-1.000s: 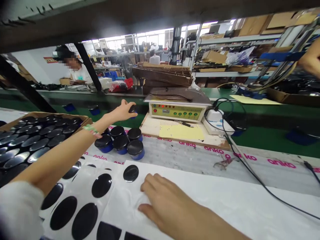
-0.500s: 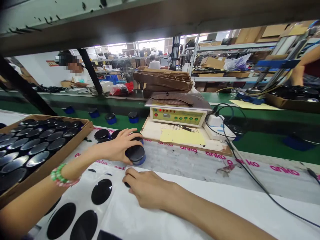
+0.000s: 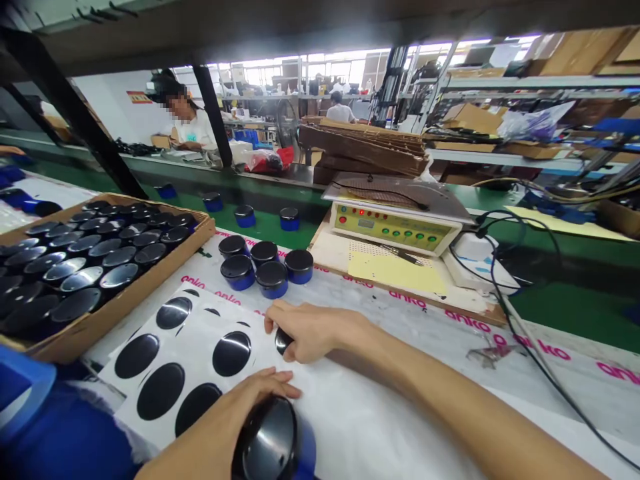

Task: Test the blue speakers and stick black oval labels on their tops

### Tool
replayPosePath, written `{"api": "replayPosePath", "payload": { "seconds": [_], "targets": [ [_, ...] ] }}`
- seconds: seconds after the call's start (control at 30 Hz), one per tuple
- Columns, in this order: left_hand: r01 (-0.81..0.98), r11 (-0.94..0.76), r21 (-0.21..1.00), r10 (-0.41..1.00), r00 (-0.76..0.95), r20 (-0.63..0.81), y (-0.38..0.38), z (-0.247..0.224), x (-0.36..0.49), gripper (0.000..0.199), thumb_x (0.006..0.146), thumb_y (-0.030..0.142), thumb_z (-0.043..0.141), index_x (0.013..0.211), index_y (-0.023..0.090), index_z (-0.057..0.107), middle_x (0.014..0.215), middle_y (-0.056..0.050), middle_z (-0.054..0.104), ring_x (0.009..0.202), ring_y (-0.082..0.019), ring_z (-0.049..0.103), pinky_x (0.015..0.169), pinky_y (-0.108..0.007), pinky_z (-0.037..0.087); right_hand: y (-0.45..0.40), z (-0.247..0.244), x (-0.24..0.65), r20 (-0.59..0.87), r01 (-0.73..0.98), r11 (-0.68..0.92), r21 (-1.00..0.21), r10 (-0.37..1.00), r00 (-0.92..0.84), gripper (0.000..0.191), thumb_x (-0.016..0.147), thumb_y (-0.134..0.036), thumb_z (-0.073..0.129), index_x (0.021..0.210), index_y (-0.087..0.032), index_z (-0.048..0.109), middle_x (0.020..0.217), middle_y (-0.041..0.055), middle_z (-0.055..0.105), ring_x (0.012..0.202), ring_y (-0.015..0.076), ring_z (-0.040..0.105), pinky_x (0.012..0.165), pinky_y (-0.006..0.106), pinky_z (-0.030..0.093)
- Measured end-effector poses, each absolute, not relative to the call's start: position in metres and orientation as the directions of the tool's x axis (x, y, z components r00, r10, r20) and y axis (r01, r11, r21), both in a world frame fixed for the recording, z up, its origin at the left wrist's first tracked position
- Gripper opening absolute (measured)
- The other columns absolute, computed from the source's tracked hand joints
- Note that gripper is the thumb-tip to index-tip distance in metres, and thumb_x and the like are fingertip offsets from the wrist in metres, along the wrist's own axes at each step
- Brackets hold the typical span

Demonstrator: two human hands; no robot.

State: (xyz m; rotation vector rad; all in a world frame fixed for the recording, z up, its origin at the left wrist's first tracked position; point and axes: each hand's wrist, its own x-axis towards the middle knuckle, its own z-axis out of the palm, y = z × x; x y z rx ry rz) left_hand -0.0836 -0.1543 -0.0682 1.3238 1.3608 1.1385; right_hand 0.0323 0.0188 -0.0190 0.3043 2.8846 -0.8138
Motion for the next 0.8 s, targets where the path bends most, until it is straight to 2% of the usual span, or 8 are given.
{"api": "replayPosePath", "payload": {
  "seconds": [0.13,0.23,0.37,0.43,0.53,0.63,0.7,0.8],
  "targets": [
    [0.201,-0.009,0.98,1.0,0.014,0.006,-0.152,-0.081,-0.087,0.022,0.091,0.034,0.048,0.1,0.025,0.065,0.11,-0.005,0.073,0.119,-0.021,0.059,0.108,-0.041,0.039,0.017,-0.029,0.05,-0.064,0.159,0.871,-0.464,0.147,-0.987,0.031,0.086,-0.019,0.059,0.115,-0.02,0.048,0.116,0.0069,0.057,0.091,0.0188,0.059,0.074,0.03,0.049],
    [0.382,-0.071,0.921,0.989,0.149,0.014,-0.153,-0.081,-0.093,0.023,0.09,0.028,0.046,0.107,0.026,0.062,0.122,0.001,0.068,0.127,-0.016,0.052,0.112,-0.031,0.033,0.018,-0.034,0.064,-0.017,0.108,0.911,-0.399,0.11,-0.994,0.02,0.094,-0.023,0.05,0.113,-0.016,0.054,0.12,0.0111,0.057,0.102,0.0203,0.058,0.088,0.033,0.047],
    [0.552,-0.117,0.826,0.979,0.203,0.003,-0.154,-0.075,-0.097,0.026,0.093,0.025,0.043,0.113,0.027,0.059,0.126,0.005,0.065,0.13,-0.015,0.049,0.111,-0.027,0.035,0.016,-0.035,0.065,-0.009,0.04,0.962,-0.27,0.038,-0.999,0.023,0.096,-0.023,0.046,0.11,-0.011,0.059,0.103,0.015,0.064,0.09,0.0249,0.062,0.075,0.037,0.05],
    [0.588,-0.13,0.798,0.982,0.189,0.021,-0.155,-0.071,-0.096,0.028,0.092,0.024,0.043,0.115,0.029,0.059,0.127,0.006,0.064,0.129,-0.016,0.05,0.109,-0.029,0.038,0.012,-0.038,0.063,0.006,-0.002,0.976,-0.22,0.0,-1.0,0.023,0.095,-0.018,0.043,0.103,-0.009,0.062,0.091,0.0141,0.065,0.079,0.0243,0.062,0.067,0.036,0.049],
    [0.615,-0.152,0.773,0.984,0.17,0.058,-0.155,-0.067,-0.093,0.032,0.091,0.019,0.043,0.117,0.031,0.059,0.126,0.006,0.064,0.126,-0.016,0.053,0.106,-0.03,0.041,0.007,-0.047,0.064,0.079,-0.015,0.982,-0.187,0.0,-0.997,0.025,0.095,-0.013,0.038,0.094,-0.011,0.063,0.086,0.0124,0.066,0.07,0.0208,0.06,0.062,0.033,0.047],
    [0.598,-0.173,0.783,0.981,0.179,0.08,-0.156,-0.062,-0.092,0.033,0.085,0.02,0.053,0.116,0.028,0.058,0.125,0.004,0.065,0.125,-0.018,0.054,0.107,-0.031,0.041,0.012,-0.054,0.066,0.209,0.062,0.975,-0.213,0.107,-0.972,0.025,0.095,-0.015,0.038,0.088,-0.016,0.061,0.075,0.0059,0.065,0.062,0.0162,0.058,0.058,0.028,0.045],
    [0.576,-0.145,0.805,0.982,0.181,0.048,-0.158,-0.058,-0.093,0.05,0.073,0.026,0.068,0.121,0.026,0.055,0.127,0.0,0.064,0.128,-0.023,0.051,0.109,-0.036,0.04,0.021,-0.05,0.069,0.326,0.161,0.953,-0.256,0.242,-0.914,0.024,0.095,-0.018,0.037,0.09,-0.017,0.06,0.075,0.0044,0.064,0.063,0.0152,0.058,0.059,0.027,0.046],
    [0.559,0.007,0.829,0.983,0.147,-0.108,-0.163,-0.051,-0.092,0.076,0.057,0.027,0.08,0.127,0.026,0.051,0.13,-0.004,0.061,0.129,-0.03,0.048,0.108,-0.045,0.04,0.032,-0.026,0.082,0.485,0.307,0.887,-0.344,0.448,-0.751,0.024,0.097,-0.021,0.036,0.1,-0.016,0.059,0.084,0.0071,0.065,0.07,0.0161,0.059,0.062,0.028,0.048]
  ]
}}
